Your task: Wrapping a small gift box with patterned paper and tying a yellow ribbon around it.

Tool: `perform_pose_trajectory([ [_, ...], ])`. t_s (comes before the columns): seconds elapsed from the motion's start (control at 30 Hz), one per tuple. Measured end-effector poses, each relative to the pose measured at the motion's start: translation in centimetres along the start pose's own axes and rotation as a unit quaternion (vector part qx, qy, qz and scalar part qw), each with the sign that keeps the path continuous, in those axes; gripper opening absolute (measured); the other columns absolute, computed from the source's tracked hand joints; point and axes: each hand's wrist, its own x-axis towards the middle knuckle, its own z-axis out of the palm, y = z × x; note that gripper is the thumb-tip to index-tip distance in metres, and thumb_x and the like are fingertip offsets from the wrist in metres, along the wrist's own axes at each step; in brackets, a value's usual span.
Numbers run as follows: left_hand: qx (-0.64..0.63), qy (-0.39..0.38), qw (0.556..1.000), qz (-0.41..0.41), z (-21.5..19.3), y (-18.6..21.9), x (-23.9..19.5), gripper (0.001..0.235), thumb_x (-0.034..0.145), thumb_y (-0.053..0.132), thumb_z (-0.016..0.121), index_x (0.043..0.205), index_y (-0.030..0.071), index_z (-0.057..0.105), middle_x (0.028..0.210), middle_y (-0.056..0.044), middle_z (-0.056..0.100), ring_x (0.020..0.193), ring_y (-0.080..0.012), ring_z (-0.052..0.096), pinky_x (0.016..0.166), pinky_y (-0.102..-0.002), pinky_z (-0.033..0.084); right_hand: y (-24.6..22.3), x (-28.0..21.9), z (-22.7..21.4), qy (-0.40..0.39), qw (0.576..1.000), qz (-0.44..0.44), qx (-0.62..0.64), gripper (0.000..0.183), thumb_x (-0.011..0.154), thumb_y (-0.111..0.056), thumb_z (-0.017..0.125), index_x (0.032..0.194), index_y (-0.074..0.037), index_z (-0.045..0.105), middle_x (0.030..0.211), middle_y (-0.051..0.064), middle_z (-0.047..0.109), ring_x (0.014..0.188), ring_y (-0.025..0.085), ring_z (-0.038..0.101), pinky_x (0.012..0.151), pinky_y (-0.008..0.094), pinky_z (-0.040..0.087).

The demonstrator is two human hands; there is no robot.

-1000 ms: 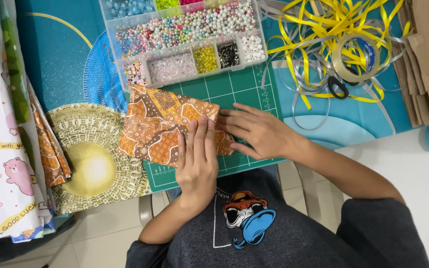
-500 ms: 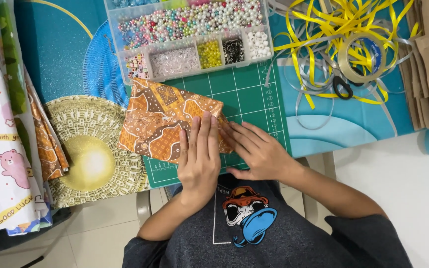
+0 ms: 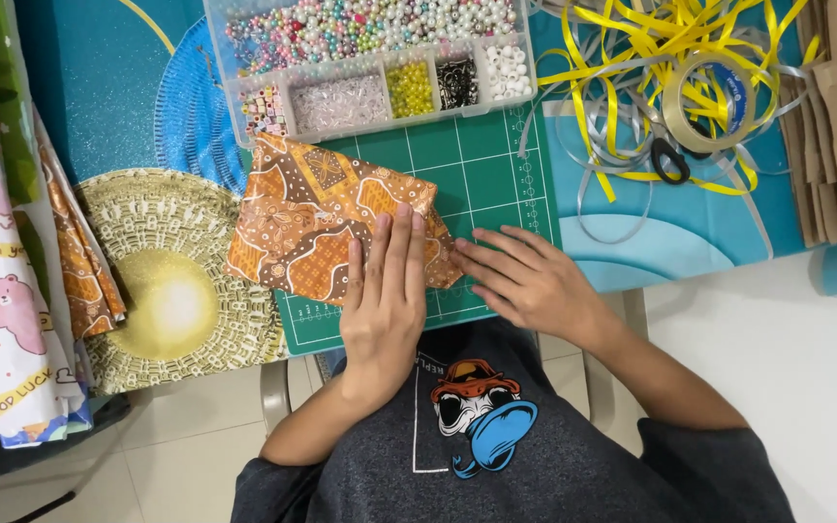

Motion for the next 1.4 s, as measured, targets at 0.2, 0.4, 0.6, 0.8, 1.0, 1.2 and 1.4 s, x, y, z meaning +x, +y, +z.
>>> perform_pose_trajectory([
  [0.2, -0.018, 0.025, 1.000, 0.005, 0.3, -0.3, 0.0, 0.037, 0.104, 0.000, 0.057, 0.140, 0.008, 0.063, 0.146, -0.009, 0.062, 0.135, -0.0233, 0.059, 0.113, -0.040, 0.045, 0.2, -0.4, -0.3, 0.020, 0.999, -0.040, -0.025, 0.033, 0.103, -0.033, 0.060, 0.121, -0.009, 0.072, 0.134, 0.008, 0.069, 0.124, 0.025, 0.066, 0.106, 0.042, 0.052],
  [0.4, -0.065, 0.013, 0.998, 0.012, 0.2, -0.8, -1.0, 0.038, 0.104, -0.001, 0.056, 0.141, 0.006, 0.062, 0.145, -0.009, 0.063, 0.134, -0.0232, 0.061, 0.114, -0.039, 0.045, 2.7, -0.8, -1.0, 0.008, 0.997, -0.039, 0.059, 0.040, 0.086, -0.054, 0.078, 0.100, -0.017, 0.077, 0.110, 0.002, 0.075, 0.101, 0.024, 0.072, 0.091, 0.041, 0.059],
  [0.6, -0.096, 0.035, 0.995, 0.010, -0.6, -0.8, -0.1, 0.041, 0.101, -0.005, 0.060, 0.141, 0.005, 0.062, 0.133, -0.011, 0.070, 0.127, -0.0267, 0.066, 0.110, -0.040, 0.050, 2.4, 0.0, 2.1, 0.026, 0.996, -0.083, 0.011, 0.042, 0.098, -0.053, 0.064, 0.111, -0.014, 0.068, 0.109, 0.005, 0.069, 0.095, 0.025, 0.070, 0.084, 0.040, 0.059],
  [0.8, -0.121, 0.034, 0.992, -0.020, -0.7, -0.9, 0.0, 0.043, 0.101, -0.007, 0.058, 0.144, -0.002, 0.056, 0.127, -0.014, 0.071, 0.121, -0.0280, 0.070, 0.107, -0.038, 0.053, 3.0, 0.4, 4.3, 0.028, 0.989, -0.143, -0.007, 0.030, 0.102, -0.046, 0.059, 0.100, -0.017, 0.065, 0.097, 0.001, 0.062, 0.073, 0.018, 0.062, 0.062, 0.032, 0.051],
  [1.0, -0.075, 0.099, 0.990, -0.069, 1.2, -0.3, -2.4, 0.040, 0.102, 0.020, 0.068, 0.141, 0.012, 0.064, 0.130, -0.007, 0.071, 0.124, -0.0263, 0.068, 0.115, -0.048, 0.043, 2.2, 3.7, 1.0, 0.055, 0.974, -0.209, -0.073, 0.013, 0.103, -0.025, 0.064, 0.095, -0.017, 0.069, 0.095, 0.000, 0.065, 0.081, 0.020, 0.066, 0.070, 0.031, 0.056],
  [1.2, -0.129, 0.169, 0.965, -0.152, 6.5, 1.0, -8.4, 0.055, 0.081, 0.029, 0.090, 0.128, 0.009, 0.071, 0.116, -0.008, 0.071, 0.110, -0.0291, 0.071, 0.108, -0.049, 0.051, 3.2, 2.8, 1.6, 0.103, 0.959, -0.261, -0.035, 0.013, 0.100, -0.020, 0.068, 0.088, -0.017, 0.073, 0.091, 0.000, 0.072, 0.079, 0.018, 0.068, 0.074, 0.033, 0.061],
  [1.4, -0.101, 0.154, 0.976, -0.119, 3.9, -0.3, -5.5, 0.028, 0.093, 0.026, 0.078, 0.121, 0.027, 0.078, 0.119, 0.008, 0.076, 0.111, -0.0175, 0.070, 0.109, -0.037, 0.047, 2.6, 4.1, 0.5, 0.158, 0.941, -0.298, -0.033, 0.019, 0.092, -0.008, 0.074, 0.074, -0.013, 0.071, 0.081, 0.004, 0.073, 0.069, 0.016, 0.067, 0.075, 0.031, 0.063],
])
